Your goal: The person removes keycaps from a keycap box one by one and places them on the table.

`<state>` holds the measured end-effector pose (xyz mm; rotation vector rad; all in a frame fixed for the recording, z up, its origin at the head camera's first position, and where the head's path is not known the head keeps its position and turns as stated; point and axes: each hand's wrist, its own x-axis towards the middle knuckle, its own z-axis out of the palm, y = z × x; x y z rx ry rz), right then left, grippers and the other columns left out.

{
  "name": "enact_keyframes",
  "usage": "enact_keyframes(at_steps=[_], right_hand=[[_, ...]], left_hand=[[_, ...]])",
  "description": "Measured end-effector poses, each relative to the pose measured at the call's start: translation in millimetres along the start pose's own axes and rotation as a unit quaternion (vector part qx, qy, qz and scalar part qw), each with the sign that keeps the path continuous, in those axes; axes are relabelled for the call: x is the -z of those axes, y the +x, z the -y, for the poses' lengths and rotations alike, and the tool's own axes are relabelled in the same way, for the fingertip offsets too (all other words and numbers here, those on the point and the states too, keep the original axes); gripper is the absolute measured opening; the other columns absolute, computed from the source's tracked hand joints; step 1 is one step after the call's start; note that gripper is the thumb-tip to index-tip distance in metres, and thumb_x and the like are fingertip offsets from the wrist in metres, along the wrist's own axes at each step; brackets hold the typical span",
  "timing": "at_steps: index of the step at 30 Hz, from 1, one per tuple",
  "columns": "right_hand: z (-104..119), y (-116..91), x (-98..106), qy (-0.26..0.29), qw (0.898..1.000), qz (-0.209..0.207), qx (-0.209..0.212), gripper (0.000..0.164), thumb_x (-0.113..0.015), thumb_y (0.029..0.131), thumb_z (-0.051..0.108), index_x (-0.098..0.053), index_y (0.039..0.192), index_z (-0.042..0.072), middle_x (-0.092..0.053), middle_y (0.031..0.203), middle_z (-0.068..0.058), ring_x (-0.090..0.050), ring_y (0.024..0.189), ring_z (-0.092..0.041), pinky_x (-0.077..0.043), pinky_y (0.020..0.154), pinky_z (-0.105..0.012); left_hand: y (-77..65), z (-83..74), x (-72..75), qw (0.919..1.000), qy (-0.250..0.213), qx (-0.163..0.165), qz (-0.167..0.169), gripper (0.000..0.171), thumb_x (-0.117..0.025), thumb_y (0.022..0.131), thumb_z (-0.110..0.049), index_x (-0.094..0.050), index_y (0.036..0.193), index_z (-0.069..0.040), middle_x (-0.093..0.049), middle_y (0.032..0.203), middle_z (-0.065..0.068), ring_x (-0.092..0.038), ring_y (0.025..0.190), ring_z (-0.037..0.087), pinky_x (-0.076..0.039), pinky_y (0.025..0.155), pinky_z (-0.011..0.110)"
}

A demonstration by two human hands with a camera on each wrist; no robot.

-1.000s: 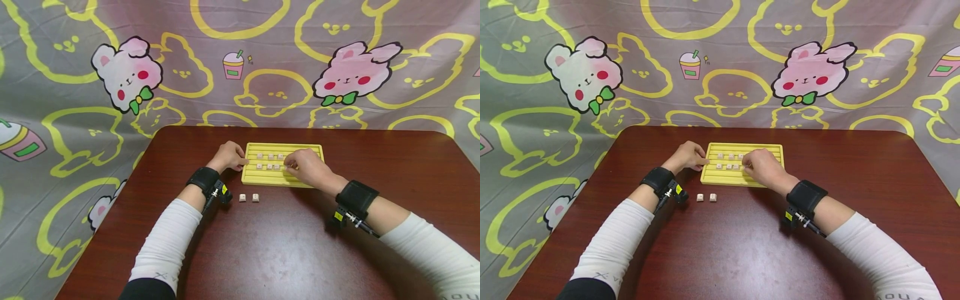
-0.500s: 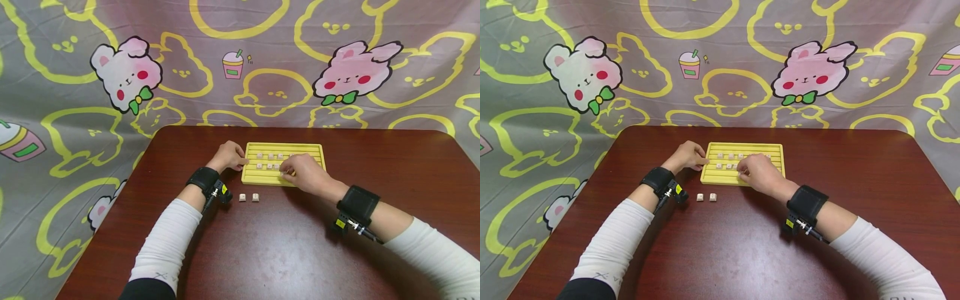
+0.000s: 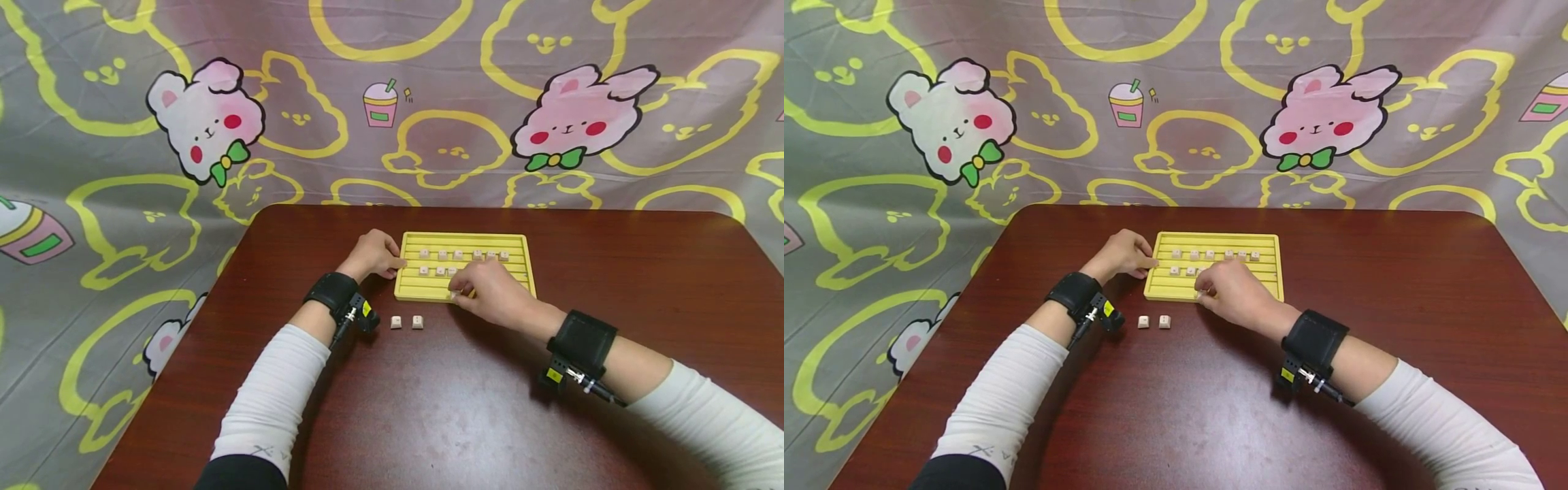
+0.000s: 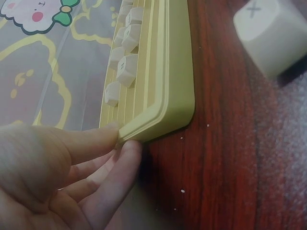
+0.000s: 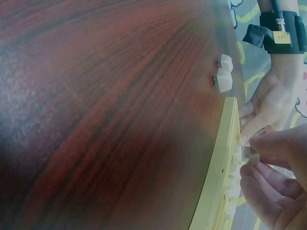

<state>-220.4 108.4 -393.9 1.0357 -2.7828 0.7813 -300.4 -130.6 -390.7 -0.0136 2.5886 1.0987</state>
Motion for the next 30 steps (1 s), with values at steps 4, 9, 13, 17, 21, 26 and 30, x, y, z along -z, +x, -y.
enact_keyframes(at_steps=[4, 9, 13, 17, 21, 26, 30], right_hand=[[2.3, -0.2, -0.9, 0.000, 1.000, 0.005, -0.006, 0.005, -0.074, 0.087, 0.011, -0.077, 0.092, 0.010, -0.075, 0.088, -0.001, -0.072, 0.081, -0.013, -0.062, 0.072, -0.030], [3.4, -1.5, -3.0, 0.011, 1.000, 0.019, -0.015, 0.006, -0.074, 0.088, 0.011, -0.077, 0.092, 0.011, -0.075, 0.088, 0.001, -0.071, 0.081, -0.012, -0.061, 0.073, -0.030], [4.4, -1.6, -5.9, 0.014, 1.000, 0.025, -0.012, 0.005, -0.073, 0.088, 0.011, -0.076, 0.091, 0.011, -0.075, 0.087, 0.002, -0.071, 0.081, -0.012, -0.061, 0.073, -0.030], [6.5, -1.5, -8.9, 0.013, 1.000, 0.026, -0.012, 0.005, -0.074, 0.087, 0.012, -0.076, 0.091, 0.011, -0.075, 0.087, 0.002, -0.070, 0.080, -0.010, -0.061, 0.072, -0.029], [9.1, -1.0, -11.4, 0.013, 0.999, 0.031, -0.013, 0.004, -0.074, 0.088, 0.013, -0.077, 0.091, 0.013, -0.074, 0.085, 0.003, -0.069, 0.078, -0.008, -0.060, 0.071, -0.028], [11.8, -0.2, -15.3, 0.014, 0.999, 0.036, -0.005, 0.004, -0.073, 0.088, 0.012, -0.077, 0.090, 0.013, -0.073, 0.082, 0.006, -0.066, 0.075, -0.005, -0.058, 0.069, -0.026], [13.7, 0.1, -18.9, 0.019, 0.999, 0.043, -0.009, 0.004, -0.073, 0.088, 0.013, -0.077, 0.090, 0.015, -0.073, 0.082, 0.007, -0.065, 0.074, -0.003, -0.057, 0.068, -0.024]], left_hand=[[0.6, 0.5, -0.7, 1.0000, -0.006, -0.001, 0.000, 0.020, -0.074, 0.089, -0.011, -0.066, 0.102, 0.002, -0.064, 0.104, 0.020, -0.071, 0.071, 0.020, -0.064, 0.069, 0.031], [0.9, 1.2, -0.9, 1.0000, -0.007, -0.003, 0.003, 0.021, -0.074, 0.089, -0.011, -0.066, 0.102, 0.002, -0.064, 0.104, 0.020, -0.071, 0.072, 0.020, -0.064, 0.068, 0.031], [1.4, 1.5, -0.4, 0.9999, -0.010, -0.003, 0.004, 0.020, -0.074, 0.089, -0.010, -0.067, 0.102, 0.003, -0.064, 0.105, 0.020, -0.071, 0.072, 0.020, -0.064, 0.068, 0.030], [1.7, 1.8, 0.0, 0.9999, -0.012, -0.002, 0.002, 0.020, -0.075, 0.088, -0.010, -0.067, 0.102, 0.002, -0.064, 0.105, 0.020, -0.071, 0.072, 0.020, -0.064, 0.066, 0.029], [2.4, 2.2, -0.5, 0.9999, -0.011, -0.002, 0.001, 0.021, -0.075, 0.088, -0.011, -0.067, 0.103, 0.002, -0.064, 0.106, 0.020, -0.071, 0.071, 0.020, -0.064, 0.065, 0.028], [3.2, 3.3, -1.0, 1.0000, -0.010, 0.000, -0.001, 0.020, -0.075, 0.088, -0.011, -0.068, 0.101, 0.002, -0.064, 0.105, 0.020, -0.071, 0.070, 0.019, -0.064, 0.065, 0.029], [2.9, 4.1, -0.9, 1.0000, -0.006, -0.001, 0.000, 0.020, -0.075, 0.088, -0.011, -0.068, 0.101, 0.002, -0.064, 0.104, 0.020, -0.071, 0.070, 0.019, -0.064, 0.065, 0.029]])
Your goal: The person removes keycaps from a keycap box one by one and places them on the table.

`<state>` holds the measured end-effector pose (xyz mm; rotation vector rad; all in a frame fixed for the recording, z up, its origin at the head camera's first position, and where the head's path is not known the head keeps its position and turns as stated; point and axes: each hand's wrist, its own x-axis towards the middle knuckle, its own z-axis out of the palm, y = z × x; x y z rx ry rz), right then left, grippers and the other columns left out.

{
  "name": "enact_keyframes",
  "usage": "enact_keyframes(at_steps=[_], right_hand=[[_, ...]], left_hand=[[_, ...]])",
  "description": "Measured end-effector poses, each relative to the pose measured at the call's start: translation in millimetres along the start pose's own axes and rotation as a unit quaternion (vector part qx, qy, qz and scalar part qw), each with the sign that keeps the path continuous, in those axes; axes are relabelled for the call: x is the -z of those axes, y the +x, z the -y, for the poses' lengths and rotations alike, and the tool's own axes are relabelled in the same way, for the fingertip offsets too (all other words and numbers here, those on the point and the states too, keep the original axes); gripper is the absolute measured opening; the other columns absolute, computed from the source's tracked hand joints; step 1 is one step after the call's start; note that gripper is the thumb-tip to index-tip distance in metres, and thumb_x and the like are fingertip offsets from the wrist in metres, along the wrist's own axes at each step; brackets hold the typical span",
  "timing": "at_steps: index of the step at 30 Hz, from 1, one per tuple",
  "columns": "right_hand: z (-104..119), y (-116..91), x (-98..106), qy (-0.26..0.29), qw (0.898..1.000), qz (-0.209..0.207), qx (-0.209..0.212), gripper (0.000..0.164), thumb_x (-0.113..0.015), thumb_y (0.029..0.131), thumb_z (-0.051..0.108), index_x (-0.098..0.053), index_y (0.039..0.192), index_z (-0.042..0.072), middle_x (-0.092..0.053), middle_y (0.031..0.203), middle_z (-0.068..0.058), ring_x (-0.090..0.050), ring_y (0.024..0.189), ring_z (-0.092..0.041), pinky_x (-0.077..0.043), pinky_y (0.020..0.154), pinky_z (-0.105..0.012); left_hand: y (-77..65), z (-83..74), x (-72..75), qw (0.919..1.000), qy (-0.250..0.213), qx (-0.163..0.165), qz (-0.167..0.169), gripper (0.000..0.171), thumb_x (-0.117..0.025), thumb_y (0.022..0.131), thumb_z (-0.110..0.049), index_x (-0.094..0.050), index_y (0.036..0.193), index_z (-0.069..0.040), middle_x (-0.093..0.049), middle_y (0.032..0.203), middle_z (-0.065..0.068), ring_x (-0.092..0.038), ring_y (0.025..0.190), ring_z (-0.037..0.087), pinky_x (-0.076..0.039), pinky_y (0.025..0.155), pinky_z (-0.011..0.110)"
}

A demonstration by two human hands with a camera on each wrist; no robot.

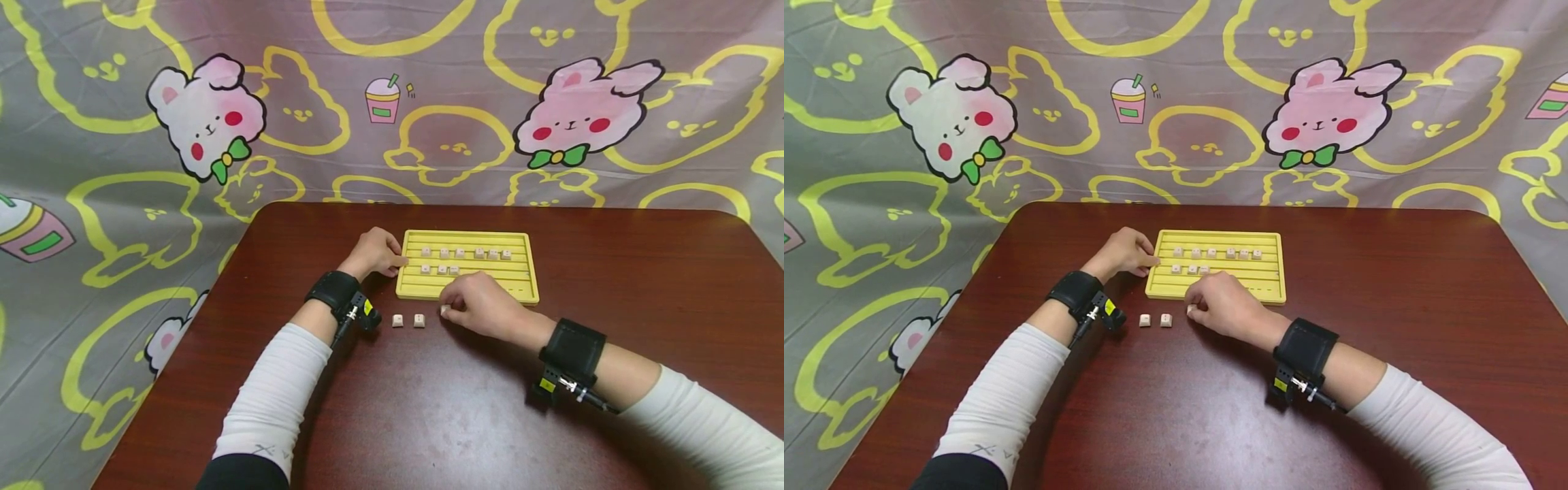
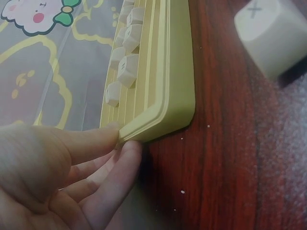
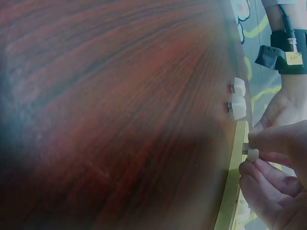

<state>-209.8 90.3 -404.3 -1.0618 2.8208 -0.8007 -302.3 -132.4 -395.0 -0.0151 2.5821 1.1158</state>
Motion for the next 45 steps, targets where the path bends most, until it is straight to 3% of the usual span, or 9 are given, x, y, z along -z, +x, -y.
enact_keyframes(at_steps=[14, 35, 45], right_hand=[[4.2, 0.9, -8.3, -0.003, 1.000, 0.009, 0.013, 0.007, -0.074, 0.088, 0.015, -0.078, 0.094, 0.015, -0.075, 0.086, 0.006, -0.066, 0.075, -0.002, -0.057, 0.069, -0.022], [6.2, -1.2, -13.8, -0.013, 0.999, 0.019, 0.026, 0.010, -0.076, 0.087, 0.014, -0.078, 0.096, 0.017, -0.076, 0.091, 0.005, -0.068, 0.077, -0.005, -0.057, 0.068, -0.022], [6.7, -0.8, -15.7, -0.015, 0.999, 0.024, 0.017, 0.008, -0.076, 0.087, 0.015, -0.077, 0.093, 0.020, -0.075, 0.087, 0.008, -0.068, 0.078, -0.005, -0.057, 0.070, -0.023]], left_hand=[[-2.9, 0.2, 0.7, 0.9999, -0.004, -0.012, 0.001, 0.019, -0.074, 0.089, -0.010, -0.068, 0.101, 0.003, -0.064, 0.105, 0.020, -0.072, 0.074, 0.022, -0.064, 0.066, 0.030], [-2.2, 0.3, 1.4, 1.0000, 0.002, -0.005, -0.001, 0.020, -0.075, 0.089, -0.011, -0.068, 0.102, 0.002, -0.063, 0.109, 0.020, -0.074, 0.077, 0.024, -0.064, 0.066, 0.029], [-0.6, 0.0, -0.1, 0.9999, 0.007, 0.001, -0.009, 0.019, -0.075, 0.088, -0.012, -0.069, 0.100, 0.002, -0.066, 0.103, 0.018, -0.071, 0.068, 0.018, -0.063, 0.062, 0.026]])
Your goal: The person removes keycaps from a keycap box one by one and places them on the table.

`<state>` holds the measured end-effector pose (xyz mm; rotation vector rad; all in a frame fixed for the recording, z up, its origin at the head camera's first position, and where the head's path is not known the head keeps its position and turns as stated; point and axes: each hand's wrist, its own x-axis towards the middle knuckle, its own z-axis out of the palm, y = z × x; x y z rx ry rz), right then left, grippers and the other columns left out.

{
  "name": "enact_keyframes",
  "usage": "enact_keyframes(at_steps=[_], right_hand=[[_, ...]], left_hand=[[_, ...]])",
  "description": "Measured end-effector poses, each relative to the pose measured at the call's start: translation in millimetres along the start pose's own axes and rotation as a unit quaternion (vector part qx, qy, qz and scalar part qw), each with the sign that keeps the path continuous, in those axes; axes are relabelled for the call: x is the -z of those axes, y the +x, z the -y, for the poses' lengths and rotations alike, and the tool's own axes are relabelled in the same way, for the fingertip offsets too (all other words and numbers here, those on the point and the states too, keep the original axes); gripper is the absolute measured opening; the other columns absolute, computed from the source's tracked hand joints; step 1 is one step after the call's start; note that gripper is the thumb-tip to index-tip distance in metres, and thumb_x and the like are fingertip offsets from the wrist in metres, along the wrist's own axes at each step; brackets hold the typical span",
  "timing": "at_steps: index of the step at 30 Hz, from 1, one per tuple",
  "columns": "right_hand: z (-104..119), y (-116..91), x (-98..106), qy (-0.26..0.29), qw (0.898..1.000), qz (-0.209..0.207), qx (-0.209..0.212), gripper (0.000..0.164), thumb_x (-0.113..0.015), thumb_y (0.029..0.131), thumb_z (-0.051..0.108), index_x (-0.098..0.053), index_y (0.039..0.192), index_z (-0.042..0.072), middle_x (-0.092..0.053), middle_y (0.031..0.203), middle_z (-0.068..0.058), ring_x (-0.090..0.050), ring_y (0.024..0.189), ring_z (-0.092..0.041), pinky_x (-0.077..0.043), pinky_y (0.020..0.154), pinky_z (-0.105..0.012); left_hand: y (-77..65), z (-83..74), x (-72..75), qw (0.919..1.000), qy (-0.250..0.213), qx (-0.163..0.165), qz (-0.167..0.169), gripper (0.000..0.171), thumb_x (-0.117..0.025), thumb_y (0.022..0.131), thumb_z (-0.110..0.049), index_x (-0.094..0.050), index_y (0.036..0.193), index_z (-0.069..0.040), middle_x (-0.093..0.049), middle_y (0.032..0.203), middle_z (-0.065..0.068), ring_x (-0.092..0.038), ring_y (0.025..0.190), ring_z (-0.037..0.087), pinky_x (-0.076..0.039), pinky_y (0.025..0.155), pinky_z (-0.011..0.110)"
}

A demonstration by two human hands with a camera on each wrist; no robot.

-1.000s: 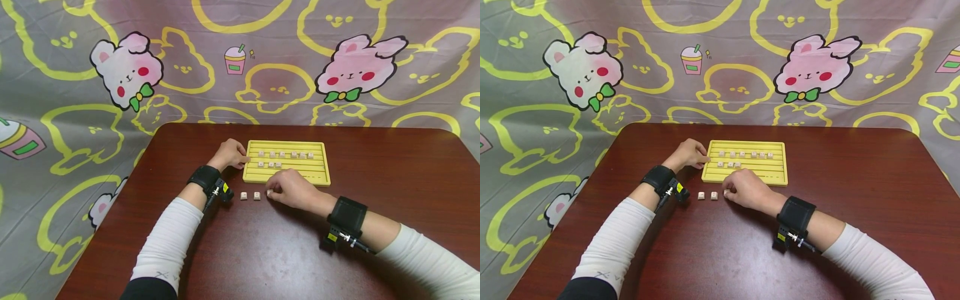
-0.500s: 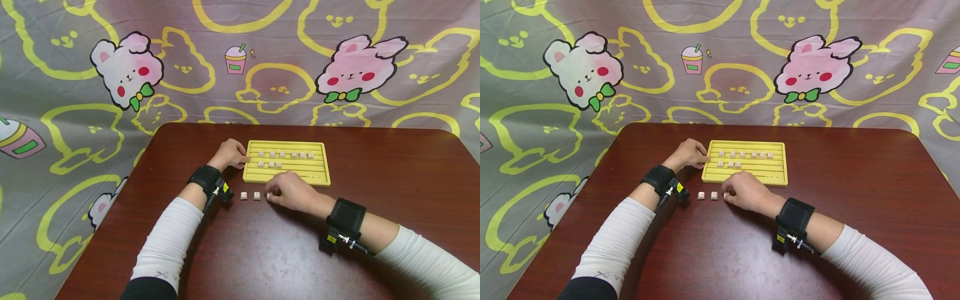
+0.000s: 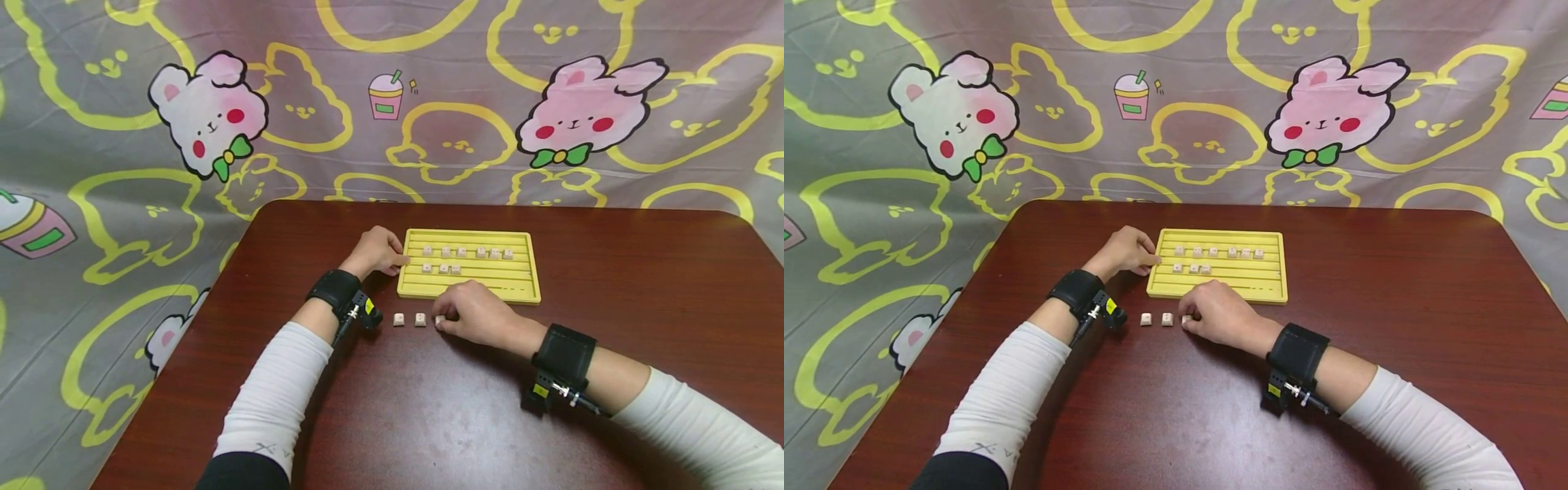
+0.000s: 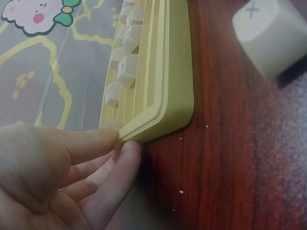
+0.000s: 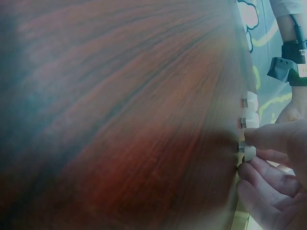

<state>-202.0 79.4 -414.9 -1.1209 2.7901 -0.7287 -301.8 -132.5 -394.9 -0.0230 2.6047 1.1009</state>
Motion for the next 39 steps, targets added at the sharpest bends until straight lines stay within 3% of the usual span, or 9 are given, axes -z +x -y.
enact_keyframes(at_steps=[25, 39], right_hand=[[-2.1, 1.4, 2.6, 0.010, 1.000, 0.011, -0.013, 0.014, -0.079, 0.084, 0.020, -0.077, 0.098, 0.018, -0.075, 0.091, 0.006, -0.068, 0.078, -0.006, -0.058, 0.070, -0.022], [-9.8, -0.7, 21.6, 0.009, 0.999, 0.015, -0.030, 0.015, -0.081, 0.083, 0.025, -0.076, 0.096, 0.019, -0.075, 0.089, 0.007, -0.068, 0.081, -0.009, -0.059, 0.073, -0.029]], left_hand=[[-0.3, 1.4, 1.1, 1.0000, -0.003, -0.002, 0.001, 0.019, -0.075, 0.088, -0.012, -0.068, 0.099, 0.002, -0.065, 0.103, 0.019, -0.071, 0.069, 0.019, -0.063, 0.063, 0.027], [-1.1, -0.6, 1.7, 0.9999, -0.009, 0.006, 0.005, 0.020, -0.075, 0.088, -0.012, -0.068, 0.101, 0.002, -0.066, 0.103, 0.019, -0.072, 0.071, 0.021, -0.064, 0.065, 0.029]])
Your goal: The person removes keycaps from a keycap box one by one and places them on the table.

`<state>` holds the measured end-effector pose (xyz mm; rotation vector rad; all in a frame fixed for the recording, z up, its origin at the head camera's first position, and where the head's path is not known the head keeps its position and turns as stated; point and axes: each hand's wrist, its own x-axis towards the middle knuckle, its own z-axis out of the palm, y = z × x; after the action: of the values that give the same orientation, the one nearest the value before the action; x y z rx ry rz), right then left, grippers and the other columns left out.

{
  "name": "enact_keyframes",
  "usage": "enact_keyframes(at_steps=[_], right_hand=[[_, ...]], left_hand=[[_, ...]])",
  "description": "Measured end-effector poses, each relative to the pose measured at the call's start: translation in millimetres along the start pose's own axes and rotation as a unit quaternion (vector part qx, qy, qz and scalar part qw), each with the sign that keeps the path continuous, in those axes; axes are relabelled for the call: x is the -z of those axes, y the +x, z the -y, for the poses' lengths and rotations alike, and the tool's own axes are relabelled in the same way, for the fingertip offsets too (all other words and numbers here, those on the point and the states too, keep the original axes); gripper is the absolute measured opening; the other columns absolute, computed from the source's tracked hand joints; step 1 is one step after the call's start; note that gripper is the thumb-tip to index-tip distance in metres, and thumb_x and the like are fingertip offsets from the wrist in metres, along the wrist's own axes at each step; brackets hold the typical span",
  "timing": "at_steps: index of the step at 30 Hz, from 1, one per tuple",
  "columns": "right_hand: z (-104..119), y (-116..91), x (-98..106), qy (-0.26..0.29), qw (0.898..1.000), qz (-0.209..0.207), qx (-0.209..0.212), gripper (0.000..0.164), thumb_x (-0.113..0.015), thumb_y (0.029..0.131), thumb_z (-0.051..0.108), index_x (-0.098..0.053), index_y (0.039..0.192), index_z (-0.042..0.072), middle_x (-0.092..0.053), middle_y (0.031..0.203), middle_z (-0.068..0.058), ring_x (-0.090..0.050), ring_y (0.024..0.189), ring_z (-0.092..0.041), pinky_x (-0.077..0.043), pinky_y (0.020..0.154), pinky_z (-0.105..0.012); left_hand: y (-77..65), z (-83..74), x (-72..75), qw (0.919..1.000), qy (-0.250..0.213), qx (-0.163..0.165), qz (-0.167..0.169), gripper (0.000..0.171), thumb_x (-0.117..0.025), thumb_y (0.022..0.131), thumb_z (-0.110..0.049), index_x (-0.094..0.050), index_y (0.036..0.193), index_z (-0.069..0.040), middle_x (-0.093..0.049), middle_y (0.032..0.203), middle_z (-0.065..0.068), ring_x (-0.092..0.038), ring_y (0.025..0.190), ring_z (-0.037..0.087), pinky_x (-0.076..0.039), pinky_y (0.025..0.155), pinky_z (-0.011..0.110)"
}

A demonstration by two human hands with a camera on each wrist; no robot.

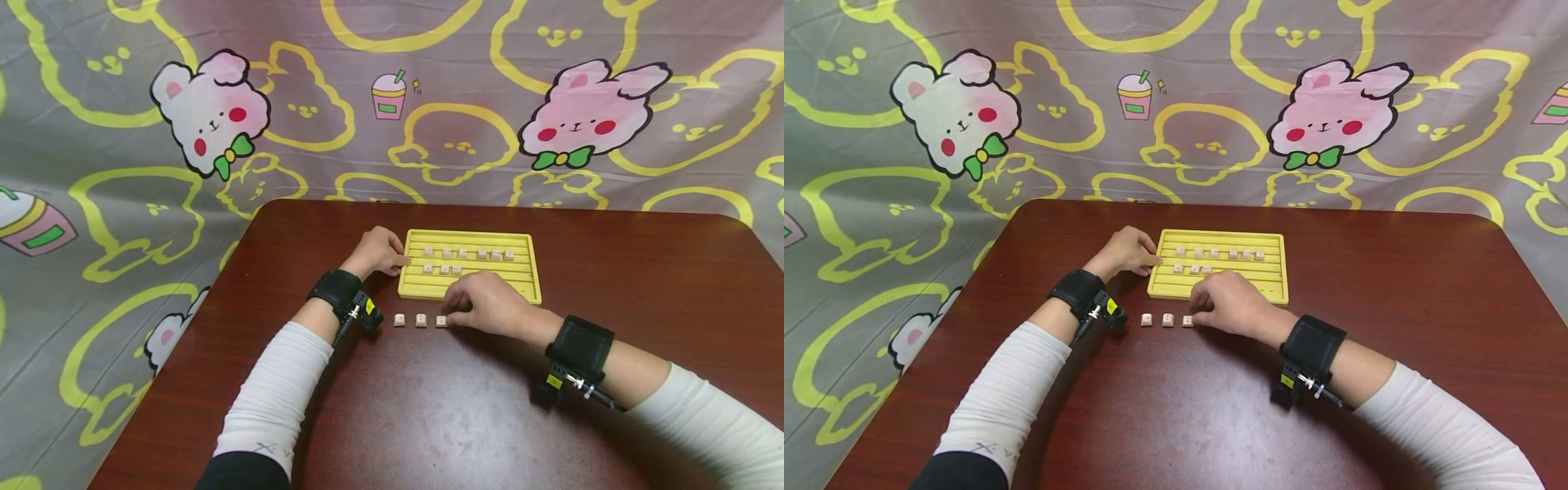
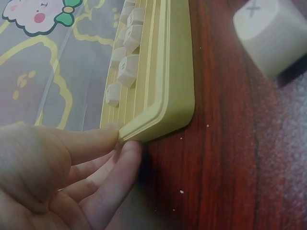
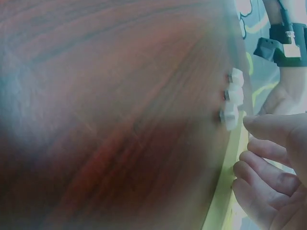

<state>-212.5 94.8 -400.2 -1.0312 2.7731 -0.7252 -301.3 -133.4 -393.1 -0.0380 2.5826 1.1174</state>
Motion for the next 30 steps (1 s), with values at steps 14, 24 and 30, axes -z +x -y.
enact_keyframes(at_steps=[14, 24, 30], right_hand=[[-13.5, 7.1, 14.0, -0.032, 0.999, -0.043, -0.004, 0.022, -0.081, 0.082, 0.019, -0.076, 0.101, 0.009, -0.076, 0.097, -0.004, -0.072, 0.086, -0.019, -0.061, 0.077, -0.037], [-26.2, 15.3, 20.2, -0.052, 0.996, -0.049, -0.043, 0.026, -0.080, 0.084, 0.021, -0.076, 0.106, 0.009, -0.076, 0.104, -0.006, -0.071, 0.092, -0.021, -0.060, 0.080, -0.039], [-31.6, 20.1, 22.1, -0.055, 0.996, -0.058, -0.049, 0.023, -0.078, 0.085, 0.021, -0.076, 0.106, 0.010, -0.076, 0.103, -0.006, -0.071, 0.091, -0.022, -0.060, 0.079, -0.039]], left_hand=[[2.2, 0.5, -1.1, 1.0000, 0.007, 0.001, -0.002, 0.019, -0.076, 0.088, -0.012, -0.069, 0.098, 0.001, -0.066, 0.102, 0.019, -0.071, 0.068, 0.019, -0.063, 0.063, 0.027], [3.2, 0.6, -2.4, 0.9999, 0.008, 0.008, -0.009, 0.019, -0.076, 0.087, -0.012, -0.069, 0.099, 0.001, -0.066, 0.102, 0.019, -0.070, 0.065, 0.017, -0.063, 0.062, 0.028], [3.5, 0.4, -2.8, 0.9999, 0.003, 0.006, -0.008, 0.020, -0.076, 0.087, -0.011, -0.069, 0.100, 0.002, -0.066, 0.102, 0.020, -0.069, 0.063, 0.016, -0.063, 0.062, 0.028]])
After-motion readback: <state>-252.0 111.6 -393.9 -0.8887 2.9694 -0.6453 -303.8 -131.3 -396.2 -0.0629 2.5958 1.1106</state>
